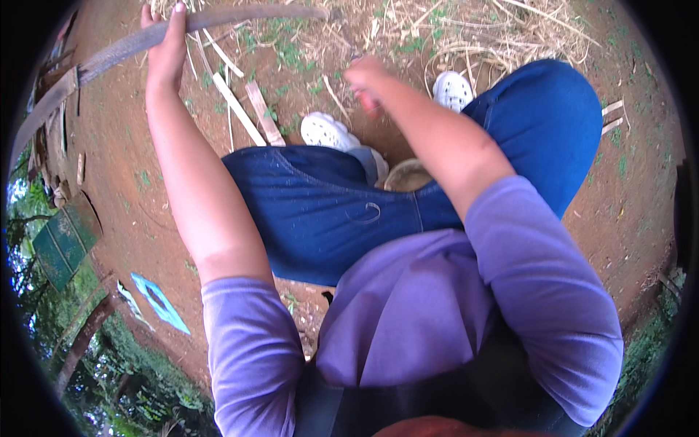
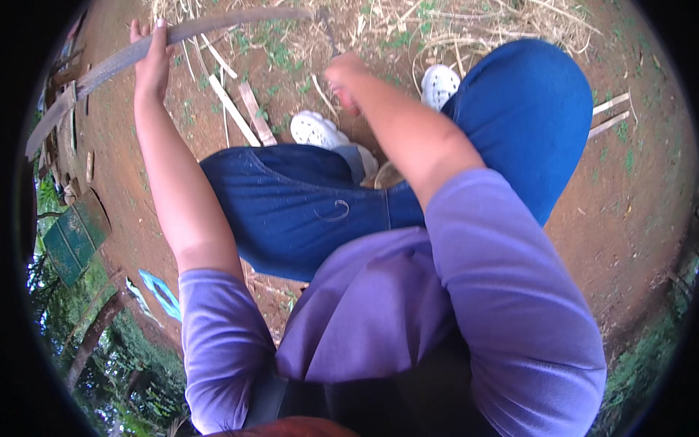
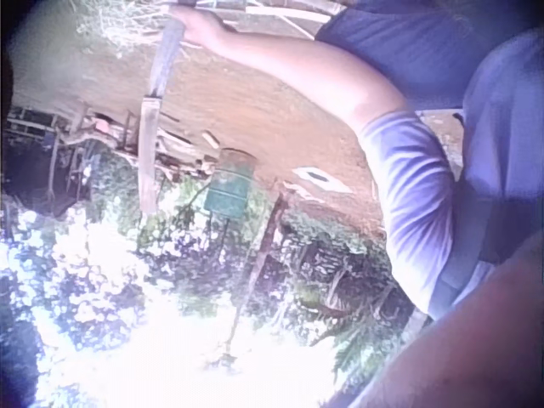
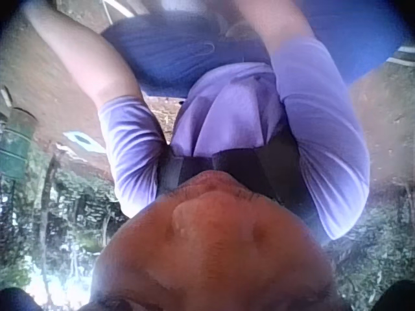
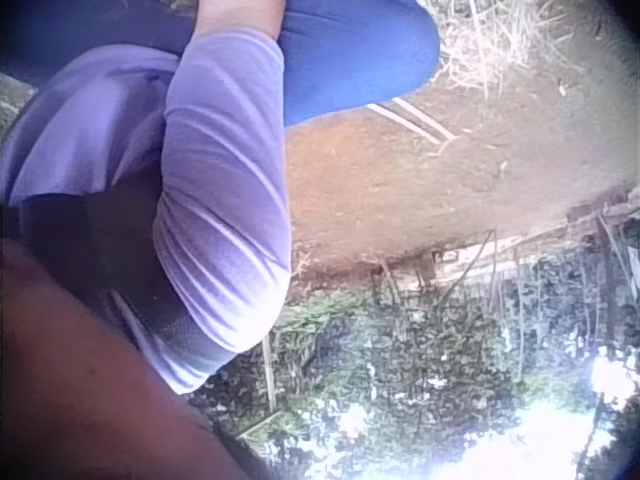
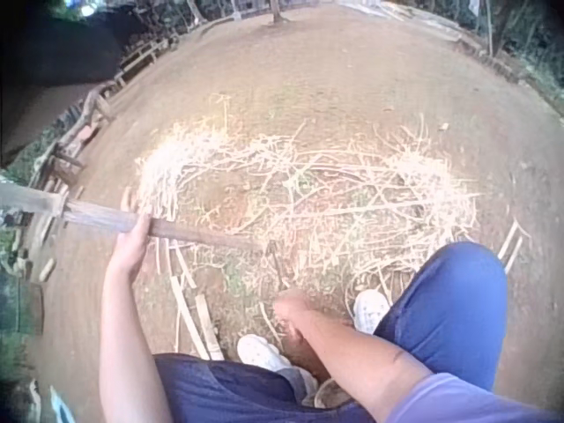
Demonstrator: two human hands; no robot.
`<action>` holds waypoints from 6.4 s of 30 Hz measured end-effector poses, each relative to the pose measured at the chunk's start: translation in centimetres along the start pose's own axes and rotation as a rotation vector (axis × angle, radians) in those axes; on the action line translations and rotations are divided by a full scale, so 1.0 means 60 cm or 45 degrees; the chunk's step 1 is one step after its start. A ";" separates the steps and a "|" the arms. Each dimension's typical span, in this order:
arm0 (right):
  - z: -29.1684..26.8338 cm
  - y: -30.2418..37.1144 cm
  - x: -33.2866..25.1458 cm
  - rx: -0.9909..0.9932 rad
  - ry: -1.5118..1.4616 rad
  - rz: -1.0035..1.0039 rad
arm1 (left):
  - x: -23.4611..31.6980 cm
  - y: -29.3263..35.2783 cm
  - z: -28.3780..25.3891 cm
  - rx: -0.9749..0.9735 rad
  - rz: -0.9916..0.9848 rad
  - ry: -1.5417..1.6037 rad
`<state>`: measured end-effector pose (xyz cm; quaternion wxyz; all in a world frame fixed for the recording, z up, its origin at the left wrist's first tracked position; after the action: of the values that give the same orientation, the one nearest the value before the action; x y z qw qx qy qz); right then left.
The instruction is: The person holds a thin strip of bamboo and uses a machete to shave and smooth its surface while sitting in an outdoor workspace.
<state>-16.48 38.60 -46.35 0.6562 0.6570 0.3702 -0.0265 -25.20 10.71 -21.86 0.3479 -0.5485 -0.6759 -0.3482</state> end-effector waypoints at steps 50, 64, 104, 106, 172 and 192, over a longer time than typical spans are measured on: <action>-0.034 -0.020 0.002 -0.074 0.122 -0.029 | -0.023 -0.053 0.041 0.468 -0.158 0.417; -0.058 -0.040 0.069 0.016 0.336 -0.294 | 0.031 -0.031 0.060 0.090 -0.184 0.453; -0.413 0.348 -0.241 0.040 -0.616 -0.962 | 0.006 -0.036 0.194 0.046 -0.051 -0.023; -0.414 0.356 -0.242 0.032 -0.593 -0.984 | 0.045 -0.025 0.199 0.121 -0.061 0.357; -0.247 0.317 -0.219 -0.058 -0.100 -1.137 | 0.262 0.083 0.141 0.047 0.564 0.896; -0.154 0.312 -0.090 -0.062 0.076 -0.502 | 0.184 0.071 0.045 0.620 0.531 1.167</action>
<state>-14.79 46.84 -26.47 0.6426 0.5563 0.5116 -0.1261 -22.99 19.15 -13.48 0.7844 -0.3670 -0.3934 -0.3087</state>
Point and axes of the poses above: each hand's wrist, its own y-axis away from the middle knuckle, its own z-axis out of the palm, x = y × z, the point moved 3 cm from there along -y, towards the middle knuckle, and after that the axes turned 6 degrees about -x, right-handed, at the moved point
